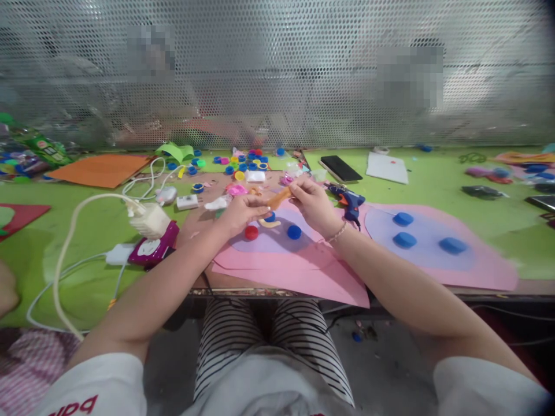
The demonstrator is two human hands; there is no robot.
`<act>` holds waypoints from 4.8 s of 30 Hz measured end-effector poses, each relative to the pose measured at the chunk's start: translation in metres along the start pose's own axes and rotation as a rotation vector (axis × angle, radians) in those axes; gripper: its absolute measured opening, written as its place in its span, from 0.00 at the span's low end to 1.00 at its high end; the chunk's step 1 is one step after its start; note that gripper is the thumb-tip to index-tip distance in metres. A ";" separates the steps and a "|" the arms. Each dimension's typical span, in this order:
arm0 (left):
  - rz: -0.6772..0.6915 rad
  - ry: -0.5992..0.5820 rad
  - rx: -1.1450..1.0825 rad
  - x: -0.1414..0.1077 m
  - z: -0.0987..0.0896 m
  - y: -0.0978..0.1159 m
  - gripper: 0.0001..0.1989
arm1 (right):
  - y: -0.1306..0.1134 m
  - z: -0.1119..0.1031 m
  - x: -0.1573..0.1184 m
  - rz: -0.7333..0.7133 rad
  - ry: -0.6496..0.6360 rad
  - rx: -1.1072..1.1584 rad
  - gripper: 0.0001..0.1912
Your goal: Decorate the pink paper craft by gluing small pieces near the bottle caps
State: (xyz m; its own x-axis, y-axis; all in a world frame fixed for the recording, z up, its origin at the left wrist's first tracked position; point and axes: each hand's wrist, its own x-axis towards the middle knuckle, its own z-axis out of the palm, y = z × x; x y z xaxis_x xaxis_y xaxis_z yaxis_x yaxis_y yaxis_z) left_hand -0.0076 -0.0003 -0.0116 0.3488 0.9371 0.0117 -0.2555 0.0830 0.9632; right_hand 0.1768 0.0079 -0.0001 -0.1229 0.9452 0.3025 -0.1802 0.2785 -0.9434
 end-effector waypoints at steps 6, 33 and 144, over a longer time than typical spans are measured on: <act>-0.029 0.025 -0.063 -0.003 0.008 0.002 0.06 | 0.003 0.002 -0.003 -0.098 -0.036 -0.093 0.12; 0.061 0.001 0.037 -0.005 0.010 0.004 0.12 | -0.003 0.015 -0.015 0.041 -0.229 -0.238 0.12; 0.013 0.155 -0.105 -0.002 0.009 0.008 0.04 | 0.004 0.015 -0.017 -0.311 -0.346 -0.594 0.19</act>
State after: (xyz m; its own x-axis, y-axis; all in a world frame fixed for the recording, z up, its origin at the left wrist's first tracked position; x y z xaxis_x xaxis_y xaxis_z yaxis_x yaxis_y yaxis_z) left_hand -0.0021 -0.0046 -0.0009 0.2039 0.9787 -0.0248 -0.3550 0.0975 0.9297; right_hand 0.1636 -0.0099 -0.0067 -0.4691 0.7278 0.5003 0.2880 0.6616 -0.6924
